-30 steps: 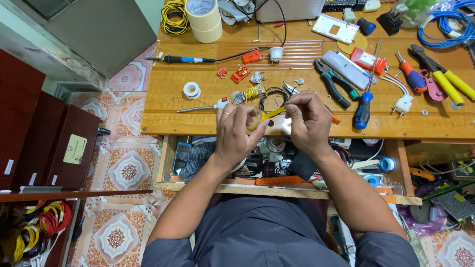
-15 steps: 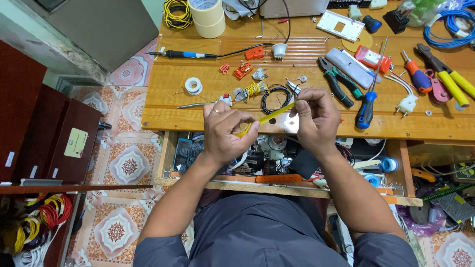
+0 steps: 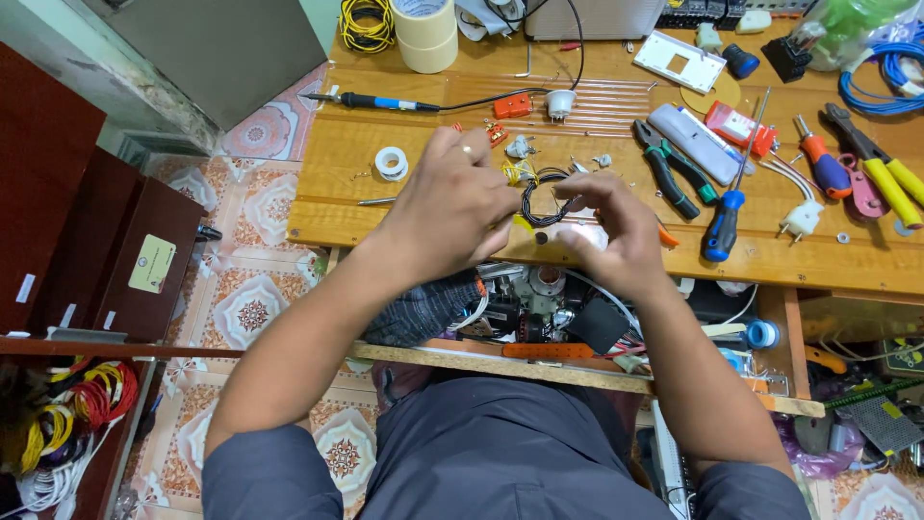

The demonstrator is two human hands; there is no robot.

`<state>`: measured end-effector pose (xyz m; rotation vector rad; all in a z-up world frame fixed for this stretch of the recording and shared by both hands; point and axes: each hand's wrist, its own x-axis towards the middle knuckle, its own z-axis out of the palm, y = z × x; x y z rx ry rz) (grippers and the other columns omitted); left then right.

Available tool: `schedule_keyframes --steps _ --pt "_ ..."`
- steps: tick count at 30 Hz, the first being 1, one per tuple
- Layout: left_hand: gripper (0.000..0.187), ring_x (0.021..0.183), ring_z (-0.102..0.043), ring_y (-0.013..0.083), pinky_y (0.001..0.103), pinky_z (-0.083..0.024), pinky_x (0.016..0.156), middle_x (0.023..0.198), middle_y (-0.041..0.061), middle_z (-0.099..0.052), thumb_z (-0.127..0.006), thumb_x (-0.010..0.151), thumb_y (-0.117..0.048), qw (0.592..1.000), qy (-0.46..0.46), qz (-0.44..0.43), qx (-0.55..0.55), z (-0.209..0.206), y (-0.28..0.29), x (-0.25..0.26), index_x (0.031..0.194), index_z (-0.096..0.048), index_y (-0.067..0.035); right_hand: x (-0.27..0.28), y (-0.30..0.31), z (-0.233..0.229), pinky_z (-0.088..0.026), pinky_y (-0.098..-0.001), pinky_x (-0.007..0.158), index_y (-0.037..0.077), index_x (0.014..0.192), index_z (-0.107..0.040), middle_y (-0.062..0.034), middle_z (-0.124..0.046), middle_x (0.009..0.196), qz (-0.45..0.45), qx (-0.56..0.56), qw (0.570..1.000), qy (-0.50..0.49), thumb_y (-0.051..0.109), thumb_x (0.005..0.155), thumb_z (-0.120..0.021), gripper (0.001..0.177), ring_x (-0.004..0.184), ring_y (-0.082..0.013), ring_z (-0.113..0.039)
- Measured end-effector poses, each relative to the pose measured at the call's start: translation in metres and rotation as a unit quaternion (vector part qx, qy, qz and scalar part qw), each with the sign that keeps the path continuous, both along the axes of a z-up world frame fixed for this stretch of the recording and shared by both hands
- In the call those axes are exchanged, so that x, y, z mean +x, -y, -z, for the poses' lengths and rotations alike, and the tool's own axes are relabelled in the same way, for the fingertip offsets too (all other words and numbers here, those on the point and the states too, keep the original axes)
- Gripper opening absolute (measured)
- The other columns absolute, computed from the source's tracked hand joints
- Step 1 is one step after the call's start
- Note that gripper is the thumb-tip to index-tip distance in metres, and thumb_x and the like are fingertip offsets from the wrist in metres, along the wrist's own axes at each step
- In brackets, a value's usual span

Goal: Wiring and assembling electrical components on a workbench

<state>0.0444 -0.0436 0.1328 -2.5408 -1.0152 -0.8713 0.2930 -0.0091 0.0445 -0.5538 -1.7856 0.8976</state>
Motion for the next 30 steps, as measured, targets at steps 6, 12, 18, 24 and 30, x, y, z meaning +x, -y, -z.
schedule_keyframes --steps 6,12,18,24,30 --pt "0.008 0.079 -0.056 0.0256 0.040 -0.042 0.077 0.060 0.002 -0.062 -0.070 0.073 -0.025 0.999 -0.030 0.028 -0.011 0.013 -0.016 0.015 0.069 -0.071 -0.019 -0.018 0.021 -0.013 -0.056 -0.0496 0.096 -0.006 0.128 -0.062 -0.0241 -0.068 0.121 -0.001 0.113 0.993 0.019 0.011 0.075 -0.093 0.064 0.115 -0.0396 -0.066" --pt "0.012 0.081 -0.055 0.0260 0.040 -0.041 0.074 0.065 0.002 -0.064 -0.071 0.078 -0.032 0.993 0.006 0.077 -0.087 0.017 -0.021 0.027 0.075 -0.070 -0.021 -0.012 0.017 0.010 -0.057 -0.0509 0.088 -0.006 0.121 -0.066 -0.0213 -0.073 0.106 0.036 0.094 0.995 -0.001 0.000 0.082 -0.086 0.044 0.102 -0.0389 -0.072" --pt "0.015 0.086 -0.058 0.0261 0.041 -0.042 0.077 0.072 0.002 -0.067 -0.068 0.084 -0.035 0.986 0.034 0.077 -0.145 0.024 -0.019 0.025 0.083 -0.071 -0.021 -0.010 0.016 0.013 -0.058 -0.0398 0.081 0.004 0.114 -0.074 -0.0092 -0.077 0.090 0.093 0.077 0.992 0.033 0.008 0.089 -0.084 0.028 0.090 -0.0275 -0.076" --pt "0.012 0.084 -0.059 0.0275 0.041 -0.044 0.076 0.070 0.002 -0.065 -0.069 0.081 -0.031 0.981 0.073 0.082 -0.163 0.022 -0.012 0.019 0.082 -0.070 -0.019 -0.018 0.023 -0.007 -0.059 -0.0411 0.076 0.003 0.106 -0.078 -0.0109 -0.077 0.084 0.102 0.092 0.990 0.044 0.002 0.088 -0.082 0.019 0.081 -0.0330 -0.076" --pt "0.011 0.077 -0.058 0.0267 0.039 -0.044 0.074 0.062 0.000 -0.061 -0.067 0.084 -0.030 0.967 0.167 0.039 -0.190 0.042 -0.012 0.023 0.077 -0.068 -0.021 -0.022 0.025 -0.012 -0.059 -0.0392 0.073 0.005 0.100 -0.080 -0.0120 -0.076 0.084 0.104 0.108 0.989 0.019 -0.001 0.087 -0.083 0.014 0.078 -0.0304 -0.075"
